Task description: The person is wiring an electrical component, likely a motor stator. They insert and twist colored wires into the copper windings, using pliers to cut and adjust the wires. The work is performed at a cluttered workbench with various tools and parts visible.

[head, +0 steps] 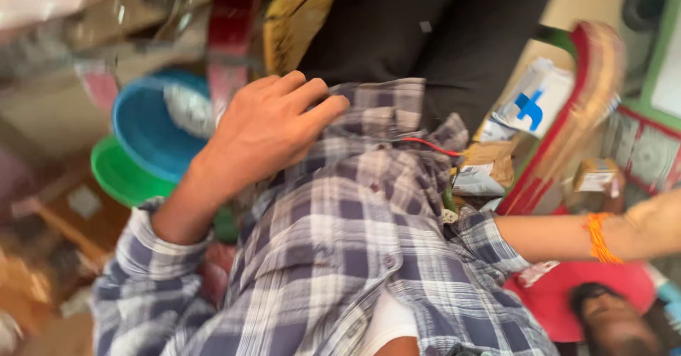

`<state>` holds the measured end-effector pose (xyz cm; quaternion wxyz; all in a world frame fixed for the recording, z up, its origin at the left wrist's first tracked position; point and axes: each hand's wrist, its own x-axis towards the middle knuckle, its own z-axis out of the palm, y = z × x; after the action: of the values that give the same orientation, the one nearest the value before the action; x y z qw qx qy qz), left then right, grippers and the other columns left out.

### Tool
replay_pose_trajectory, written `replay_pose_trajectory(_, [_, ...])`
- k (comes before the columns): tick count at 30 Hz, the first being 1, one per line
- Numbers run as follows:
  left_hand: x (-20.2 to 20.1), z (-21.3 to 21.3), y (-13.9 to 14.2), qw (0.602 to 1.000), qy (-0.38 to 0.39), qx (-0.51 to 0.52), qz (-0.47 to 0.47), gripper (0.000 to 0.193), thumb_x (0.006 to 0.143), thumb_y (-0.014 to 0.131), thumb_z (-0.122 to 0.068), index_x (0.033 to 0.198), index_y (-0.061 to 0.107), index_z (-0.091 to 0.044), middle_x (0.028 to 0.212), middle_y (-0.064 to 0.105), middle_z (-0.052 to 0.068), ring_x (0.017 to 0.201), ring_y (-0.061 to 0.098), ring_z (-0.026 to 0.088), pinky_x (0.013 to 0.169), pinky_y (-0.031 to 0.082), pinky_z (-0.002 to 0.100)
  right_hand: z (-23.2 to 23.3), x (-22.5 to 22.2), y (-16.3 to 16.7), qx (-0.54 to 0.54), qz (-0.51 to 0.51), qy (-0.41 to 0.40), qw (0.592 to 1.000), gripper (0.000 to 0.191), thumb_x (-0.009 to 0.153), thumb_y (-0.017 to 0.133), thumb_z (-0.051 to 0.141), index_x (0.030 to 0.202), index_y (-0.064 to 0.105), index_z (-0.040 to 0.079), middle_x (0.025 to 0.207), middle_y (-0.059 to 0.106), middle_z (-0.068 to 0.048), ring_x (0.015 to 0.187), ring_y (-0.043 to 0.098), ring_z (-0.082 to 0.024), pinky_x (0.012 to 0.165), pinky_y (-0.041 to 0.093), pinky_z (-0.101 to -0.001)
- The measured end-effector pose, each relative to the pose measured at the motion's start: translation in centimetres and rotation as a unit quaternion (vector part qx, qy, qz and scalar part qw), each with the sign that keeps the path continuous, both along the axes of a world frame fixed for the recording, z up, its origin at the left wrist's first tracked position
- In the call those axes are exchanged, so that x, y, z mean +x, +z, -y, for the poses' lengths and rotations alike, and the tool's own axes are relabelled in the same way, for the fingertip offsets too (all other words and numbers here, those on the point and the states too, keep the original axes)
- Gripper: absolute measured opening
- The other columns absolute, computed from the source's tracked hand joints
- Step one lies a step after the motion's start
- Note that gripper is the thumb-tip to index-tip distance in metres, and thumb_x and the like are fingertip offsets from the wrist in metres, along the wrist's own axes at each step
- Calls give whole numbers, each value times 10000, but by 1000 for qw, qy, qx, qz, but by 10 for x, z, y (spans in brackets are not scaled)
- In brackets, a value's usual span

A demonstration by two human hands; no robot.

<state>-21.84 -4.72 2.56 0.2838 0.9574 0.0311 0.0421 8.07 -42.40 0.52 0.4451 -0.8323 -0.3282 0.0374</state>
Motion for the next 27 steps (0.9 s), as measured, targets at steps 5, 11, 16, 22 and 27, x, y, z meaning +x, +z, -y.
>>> replay_pose_trajectory(5, [117,47,-47,983,-118,130,49,417,706,716,-86,1117,657,-118,1181,599,107,1048,631,295,763,525,396,47,-11,-12,47,-4,-95,994,222,1205,589,103,1091,645,-80,1044,698,-106,872,669,-160,803,553,-282])
replay_pose_trajectory(11, [223,58,-87,989,-120,-83,-20,184,862,724,-155,1041,693,-129,1142,645,133,1024,661,348,806,542,462,19,-64,-43,55,-128,-115,984,207,1120,575,128,1049,663,-46,1002,720,-89,835,671,-134,763,554,-273])
replay_pose_trajectory(16, [184,62,-54,997,-39,-55,-39,159,850,680,-178,994,747,-168,998,714,130,926,707,351,763,563,472,-75,-84,-77,-48,-244,-45,968,454,1078,521,372,1076,739,-26,945,771,-145,725,691,-216,653,535,-354])
replay_pose_trajectory(22, [105,83,-14,998,3,-14,-67,196,785,679,-237,942,796,-219,876,755,131,818,738,357,692,580,484,-121,-109,-58,349,-602,-59,715,507,1017,324,386,1311,562,50,1084,762,-61,898,787,-167,795,632,-336])
replay_pose_trajectory(27, [28,105,-40,993,79,-13,-82,398,787,747,-347,1151,664,-207,966,746,120,894,725,341,755,571,470,-115,-114,-43,353,-480,-16,803,452,1026,366,359,1255,590,40,997,720,-55,830,732,-154,740,586,-323])
